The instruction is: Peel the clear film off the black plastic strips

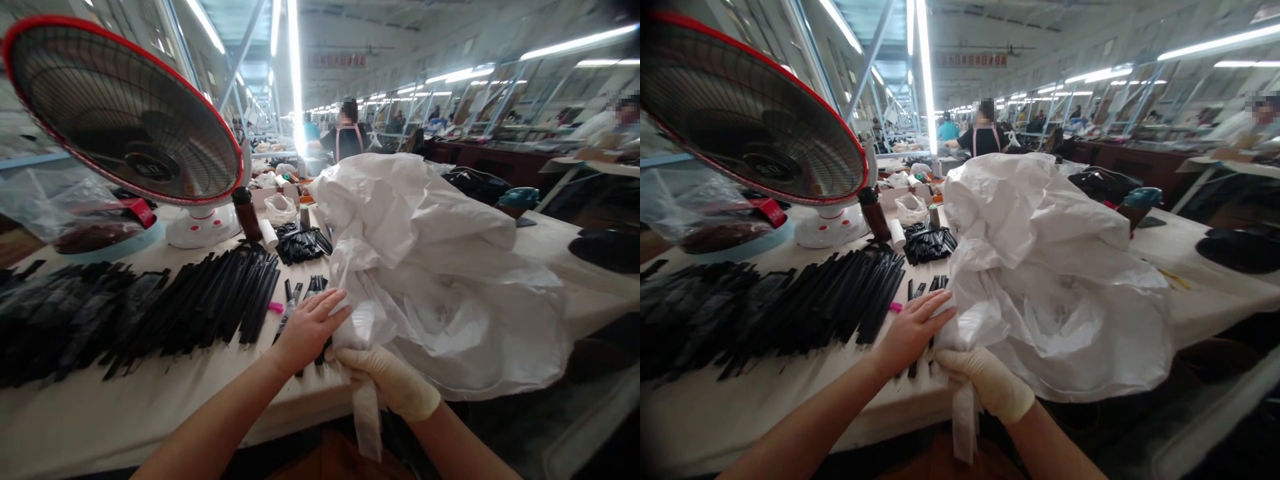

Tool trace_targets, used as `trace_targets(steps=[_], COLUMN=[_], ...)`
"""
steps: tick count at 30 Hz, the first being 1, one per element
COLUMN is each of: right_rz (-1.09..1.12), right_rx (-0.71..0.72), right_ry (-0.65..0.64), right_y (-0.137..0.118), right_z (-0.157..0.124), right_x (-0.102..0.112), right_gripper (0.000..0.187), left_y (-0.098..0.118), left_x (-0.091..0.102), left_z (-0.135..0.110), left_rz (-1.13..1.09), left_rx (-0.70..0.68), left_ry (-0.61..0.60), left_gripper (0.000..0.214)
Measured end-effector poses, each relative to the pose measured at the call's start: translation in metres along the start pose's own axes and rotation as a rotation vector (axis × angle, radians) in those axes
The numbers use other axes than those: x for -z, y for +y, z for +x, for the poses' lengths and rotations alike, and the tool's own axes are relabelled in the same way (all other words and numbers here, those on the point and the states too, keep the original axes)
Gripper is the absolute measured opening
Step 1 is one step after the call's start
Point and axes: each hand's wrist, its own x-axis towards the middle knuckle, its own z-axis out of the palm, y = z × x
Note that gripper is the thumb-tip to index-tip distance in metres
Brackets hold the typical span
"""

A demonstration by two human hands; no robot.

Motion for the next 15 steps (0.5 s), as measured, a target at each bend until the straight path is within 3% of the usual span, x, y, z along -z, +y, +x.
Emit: trace_targets(steps=[2, 4, 10, 13, 15], right_rz=[0.036, 0.076, 0.17, 0.139, 0.117], right_rx=[-0.064, -0.068, 0.23, 0.236, 0.21], right_ry=[0.024, 0.094, 0.308, 0.367, 0.356], right_y=[-0.003, -0.011, -0.037, -0.034, -0.029], right_z=[-0.003, -0.003, 0.007, 0.013, 0.016], right_x=[0.0, 0.007, 0.037, 0.041, 0.044], right_gripper=[0.027, 0.025, 0.039, 0.028, 0.038], left_y=[-0.007, -0.024, -0.107, -0.132, -0.14], left_x=[-0.002, 0.001, 0.021, 0.016, 0.011], left_z=[0.0, -0.003, -0.031, -0.041, -0.045], left_rz=[0.052, 0.157, 0.399, 0.422, 0.406], left_rx=[0.075, 0.264, 0.91, 1.075, 1.137], left_ry=[-0.06, -0.114, -0.079, -0.067, -0.04], left_gripper=[0.034, 0.036, 0.032, 0.035, 0.033])
